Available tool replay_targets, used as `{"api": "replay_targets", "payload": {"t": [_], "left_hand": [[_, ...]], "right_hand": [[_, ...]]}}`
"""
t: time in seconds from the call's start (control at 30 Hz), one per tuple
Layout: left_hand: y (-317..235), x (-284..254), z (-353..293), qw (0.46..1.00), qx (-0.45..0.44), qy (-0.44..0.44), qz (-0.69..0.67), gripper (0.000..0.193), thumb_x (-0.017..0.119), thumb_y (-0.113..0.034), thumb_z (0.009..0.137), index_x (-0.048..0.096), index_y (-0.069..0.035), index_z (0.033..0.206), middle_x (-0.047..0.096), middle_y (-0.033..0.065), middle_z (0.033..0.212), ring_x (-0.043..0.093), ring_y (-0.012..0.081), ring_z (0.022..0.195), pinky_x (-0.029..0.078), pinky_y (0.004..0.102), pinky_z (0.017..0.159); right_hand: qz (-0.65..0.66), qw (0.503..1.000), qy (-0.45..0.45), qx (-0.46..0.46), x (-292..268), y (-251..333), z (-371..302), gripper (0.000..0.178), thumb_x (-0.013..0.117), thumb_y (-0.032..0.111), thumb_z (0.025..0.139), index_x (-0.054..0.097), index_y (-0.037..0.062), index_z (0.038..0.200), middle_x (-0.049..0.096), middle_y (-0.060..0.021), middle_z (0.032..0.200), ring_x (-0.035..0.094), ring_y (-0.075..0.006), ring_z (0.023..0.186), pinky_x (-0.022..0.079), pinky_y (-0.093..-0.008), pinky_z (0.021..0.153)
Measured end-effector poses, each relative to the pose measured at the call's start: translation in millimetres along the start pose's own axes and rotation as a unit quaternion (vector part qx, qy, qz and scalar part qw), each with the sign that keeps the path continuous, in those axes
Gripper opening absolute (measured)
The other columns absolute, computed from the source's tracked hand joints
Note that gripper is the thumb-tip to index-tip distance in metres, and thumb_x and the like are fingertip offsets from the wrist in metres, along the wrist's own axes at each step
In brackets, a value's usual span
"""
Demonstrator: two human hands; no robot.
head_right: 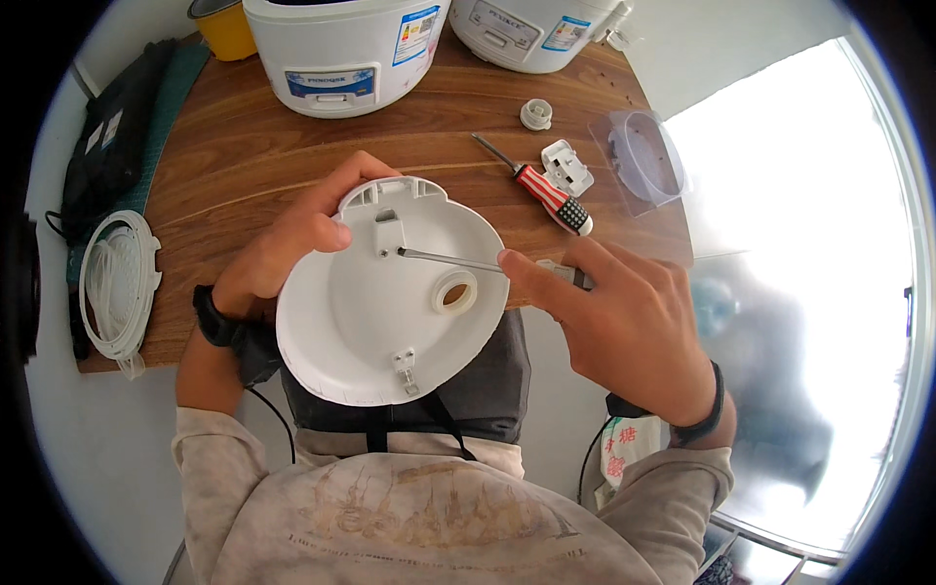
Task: The person uses a screwdriver to remove screws from a white circular plastic lid, then separates the lid into two parts and removes a rubber gasket. The person then uses the screwdriver to remove screws from a white plastic bowl-shaped component.
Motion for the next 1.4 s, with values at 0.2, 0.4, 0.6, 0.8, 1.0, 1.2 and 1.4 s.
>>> {"api": "replay_targets", "payload": {"t": [0.2,0.4,0.6,0.8,1.0,1.2,1.4], "left_hand": [[-3.8,-3.8,0.8,1.000,-0.004,-0.007,0.018,0.051,0.050,-0.022,0.084,0.046,-0.003,0.131,0.056,0.0092,0.119,0.051,0.0170,0.112,0.041,0.0321,0.099],[-1.9,-8.4,2.9,0.997,0.009,-0.032,-0.063,0.054,0.050,-0.020,0.083,0.046,-0.004,0.134,0.055,0.0092,0.124,0.052,0.0170,0.113,0.042,0.0311,0.100],[-13.3,-27.5,-7.5,0.969,0.025,-0.157,-0.188,0.068,0.053,-0.023,0.079,0.040,-0.004,0.143,0.053,0.0118,0.133,0.052,0.0215,0.123,0.043,0.0340,0.105],[-5.7,-38.2,-7.1,0.973,0.036,-0.167,-0.153,0.095,0.062,-0.022,0.071,0.024,-0.003,0.157,0.043,0.0155,0.149,0.045,0.0270,0.135,0.034,0.0375,0.114],[8.8,-17.7,-1.7,0.985,-0.011,-0.114,-0.128,0.108,0.069,-0.021,0.069,0.014,-0.005,0.160,0.037,0.0147,0.154,0.038,0.0275,0.142,0.029,0.0399,0.117],[18.6,3.8,-1.1,0.992,-0.077,0.049,-0.085,0.085,0.054,-0.067,0.090,0.037,-0.005,0.148,0.052,0.0156,0.143,0.051,0.0241,0.130,0.037,0.0401,0.112],[28.8,24.1,-2.6,0.986,-0.134,0.100,-0.009,0.089,0.042,-0.074,0.094,0.040,-0.003,0.146,0.055,0.0137,0.138,0.054,0.0199,0.125,0.040,0.0352,0.108]], "right_hand": [[-0.171,0.980,-0.061,-0.085,-12.9,19.9,3.1,0.046,0.073,0.007,0.071,0.073,0.0210,0.115,0.055,-0.0015,0.080,0.057,-0.0163,0.068,0.044,-0.0328,0.056],[-0.170,0.979,-0.098,-0.048,-1.7,-1.9,0.4,0.048,0.072,0.006,0.077,0.070,0.0259,0.120,0.052,-0.0003,0.081,0.057,-0.0158,0.072,0.046,-0.0314,0.058],[0.199,0.938,-0.230,0.168,17.5,-54.7,-45.1,0.033,0.073,0.009,0.088,0.060,0.0107,0.118,0.057,-0.0013,0.081,0.054,-0.0108,0.066,0.043,-0.0249,0.057],[0.489,0.752,-0.290,0.333,88.6,-86.4,-85.4,0.037,0.076,0.014,0.089,0.051,0.0068,0.115,0.056,0.0038,0.080,0.049,-0.0015,0.063,0.036,-0.0181,0.052],[0.604,0.683,-0.259,0.318,110.3,-80.8,-82.8,0.038,0.074,0.008,0.087,0.050,0.0064,0.116,0.057,0.0023,0.077,0.045,-0.0011,0.054,0.034,-0.0186,0.046],[0.528,0.737,-0.237,0.349,95.5,-122.7,-78.5,0.030,0.071,0.002,0.081,0.058,0.0052,0.107,0.059,0.0017,0.076,0.047,-0.0024,0.059,0.038,-0.0203,0.050],[0.387,0.884,-0.101,0.242,62.5,-115.2,-21.2,0.033,0.074,0.011,0.073,0.062,0.0049,0.103,0.063,-0.0063,0.075,0.059,-0.0143,0.066,0.049,-0.0286,0.064]]}}
Point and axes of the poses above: each hand's wrist, its own z-axis towards the middle knuckle, its own x-axis out of the palm, y = z × x, the point moved 10 cm from there along z, towards the middle knuckle
